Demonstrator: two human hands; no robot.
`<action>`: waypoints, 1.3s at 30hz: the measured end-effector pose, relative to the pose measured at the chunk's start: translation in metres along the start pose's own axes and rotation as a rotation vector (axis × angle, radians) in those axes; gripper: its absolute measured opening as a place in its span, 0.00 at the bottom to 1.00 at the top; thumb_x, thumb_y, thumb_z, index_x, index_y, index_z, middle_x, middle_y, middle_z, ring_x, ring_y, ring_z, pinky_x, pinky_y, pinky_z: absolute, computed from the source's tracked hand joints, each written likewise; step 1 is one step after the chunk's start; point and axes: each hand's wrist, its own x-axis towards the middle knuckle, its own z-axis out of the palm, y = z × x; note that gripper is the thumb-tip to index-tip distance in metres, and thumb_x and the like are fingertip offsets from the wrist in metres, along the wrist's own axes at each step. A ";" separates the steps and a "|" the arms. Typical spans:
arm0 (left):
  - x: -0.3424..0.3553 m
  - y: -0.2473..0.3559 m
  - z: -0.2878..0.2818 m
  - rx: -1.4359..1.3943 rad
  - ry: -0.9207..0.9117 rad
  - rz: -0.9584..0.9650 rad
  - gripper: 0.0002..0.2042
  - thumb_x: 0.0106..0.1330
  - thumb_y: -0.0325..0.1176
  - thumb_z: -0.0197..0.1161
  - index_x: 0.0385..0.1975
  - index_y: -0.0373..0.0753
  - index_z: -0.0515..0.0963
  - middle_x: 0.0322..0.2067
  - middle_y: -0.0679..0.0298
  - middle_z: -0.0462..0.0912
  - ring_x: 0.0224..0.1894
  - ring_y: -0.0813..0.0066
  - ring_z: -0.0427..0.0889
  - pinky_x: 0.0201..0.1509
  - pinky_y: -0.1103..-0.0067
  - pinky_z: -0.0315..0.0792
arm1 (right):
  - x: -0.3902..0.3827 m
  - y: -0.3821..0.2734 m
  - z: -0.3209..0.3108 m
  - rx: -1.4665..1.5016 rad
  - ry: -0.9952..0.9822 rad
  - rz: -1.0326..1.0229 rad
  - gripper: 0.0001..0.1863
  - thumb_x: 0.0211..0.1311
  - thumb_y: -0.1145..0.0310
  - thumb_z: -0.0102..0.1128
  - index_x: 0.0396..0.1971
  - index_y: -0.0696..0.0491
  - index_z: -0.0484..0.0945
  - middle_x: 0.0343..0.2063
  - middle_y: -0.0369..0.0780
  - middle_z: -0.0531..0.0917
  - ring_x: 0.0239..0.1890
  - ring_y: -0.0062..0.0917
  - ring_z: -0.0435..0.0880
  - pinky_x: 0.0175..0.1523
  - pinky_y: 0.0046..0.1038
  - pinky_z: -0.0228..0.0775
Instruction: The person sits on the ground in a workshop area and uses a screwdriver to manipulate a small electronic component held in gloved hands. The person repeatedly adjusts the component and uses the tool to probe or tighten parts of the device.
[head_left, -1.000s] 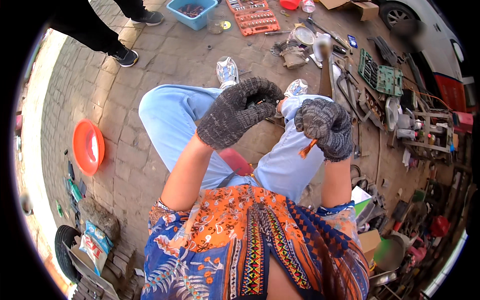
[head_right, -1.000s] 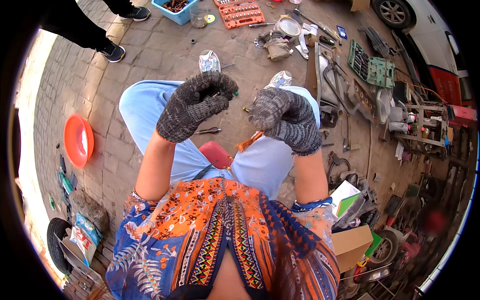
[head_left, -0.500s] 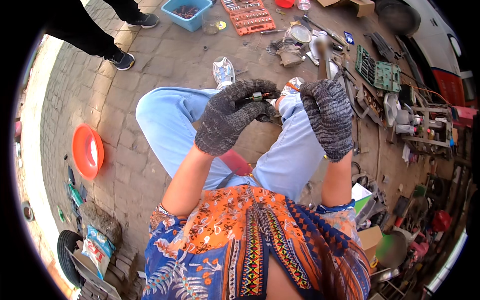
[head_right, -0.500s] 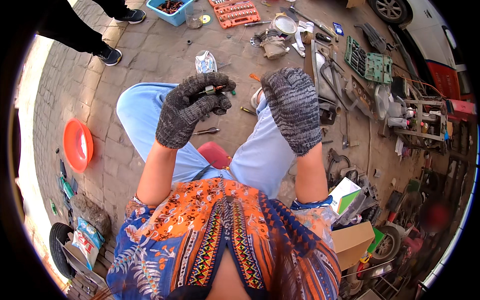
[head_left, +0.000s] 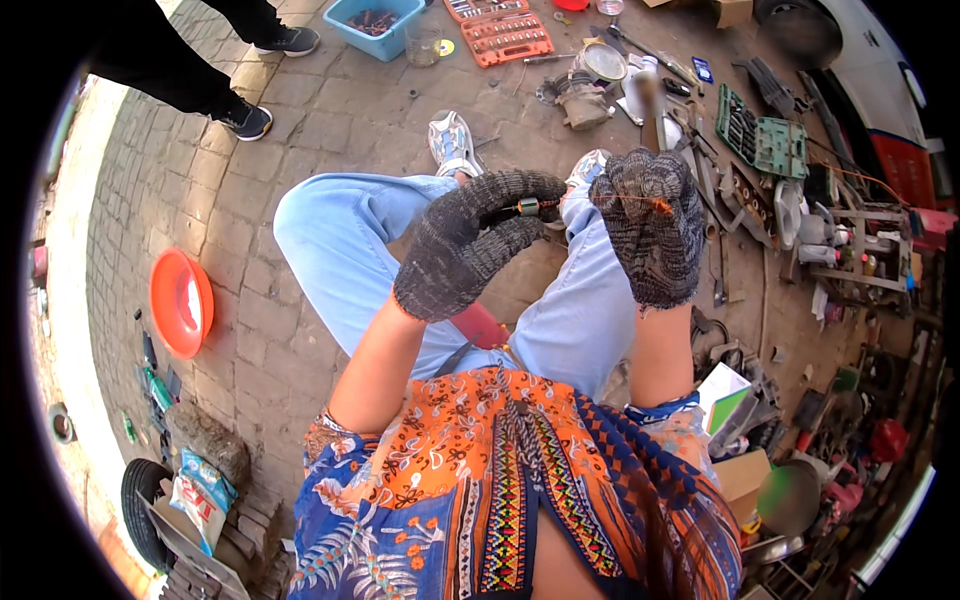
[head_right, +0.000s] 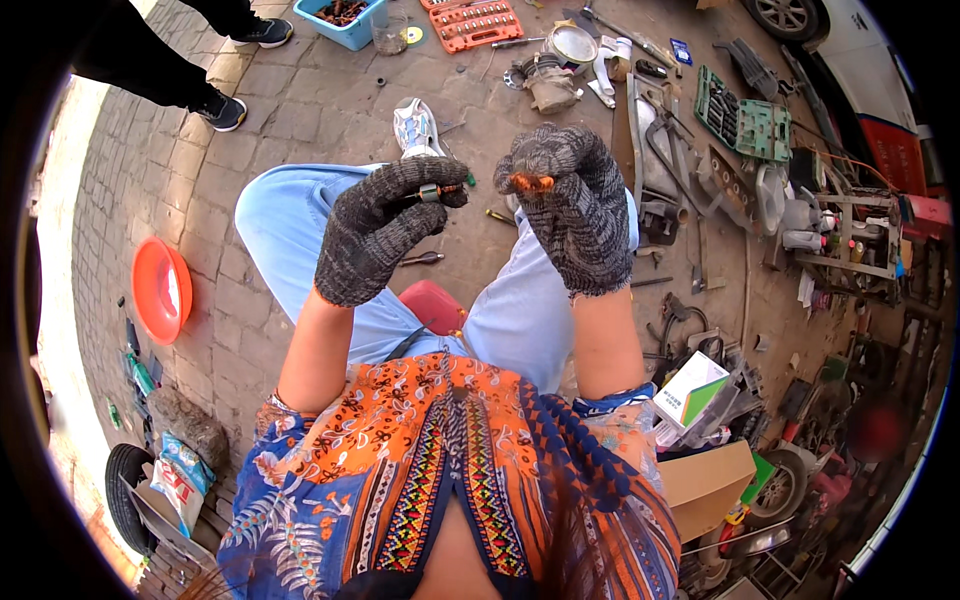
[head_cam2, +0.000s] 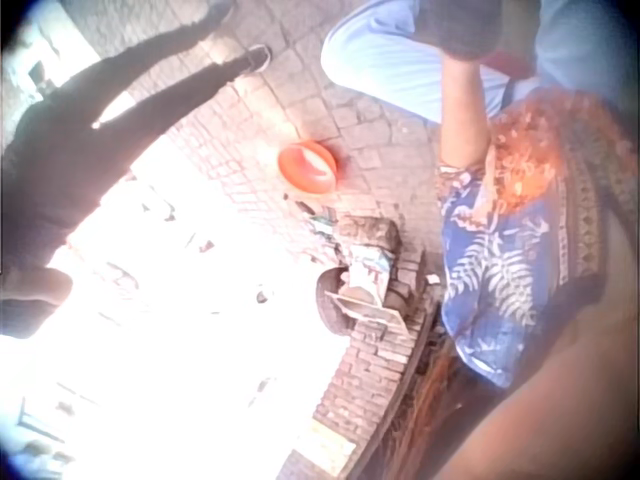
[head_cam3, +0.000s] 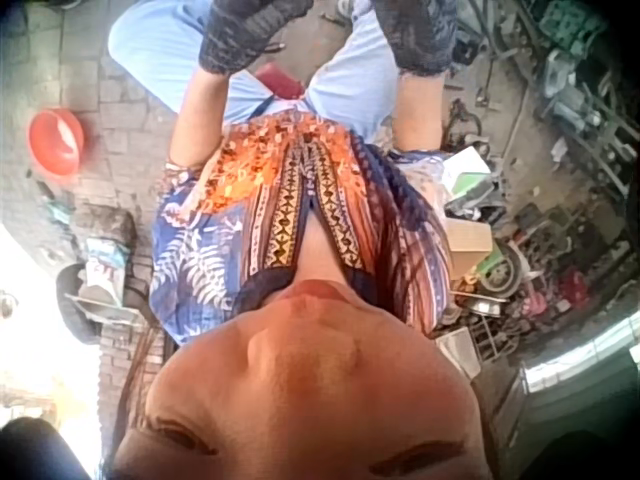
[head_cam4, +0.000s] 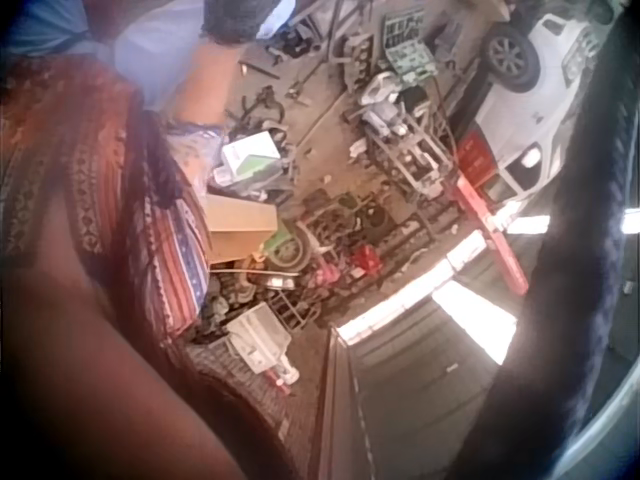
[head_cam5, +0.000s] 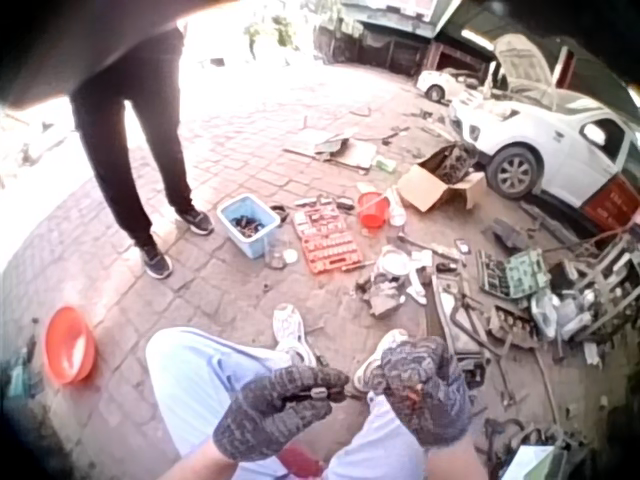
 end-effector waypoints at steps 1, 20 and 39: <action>0.000 0.001 0.000 0.020 0.009 0.009 0.17 0.60 0.20 0.54 0.50 0.32 0.72 0.43 0.62 0.79 0.46 0.76 0.76 0.50 0.80 0.70 | 0.002 0.001 0.000 -0.050 0.029 -0.030 0.12 0.55 0.73 0.61 0.38 0.58 0.74 0.36 0.40 0.78 0.36 0.27 0.79 0.46 0.28 0.71; -0.004 0.007 -0.009 0.061 0.048 0.049 0.16 0.58 0.19 0.55 0.48 0.32 0.74 0.43 0.60 0.78 0.46 0.76 0.76 0.50 0.80 0.70 | 0.015 -0.038 -0.001 -0.801 -0.783 -0.131 0.08 0.49 0.80 0.62 0.31 0.58 0.77 0.36 0.37 0.80 0.40 0.25 0.80 0.45 0.29 0.70; 0.003 0.018 -0.008 0.540 0.216 0.352 0.15 0.54 0.20 0.58 0.43 0.37 0.77 0.37 0.59 0.80 0.39 0.66 0.78 0.44 0.77 0.70 | 0.010 -0.025 0.020 -1.663 -0.290 -0.577 0.12 0.44 0.78 0.65 0.32 0.51 0.79 0.30 0.38 0.80 0.35 0.33 0.77 0.42 0.33 0.68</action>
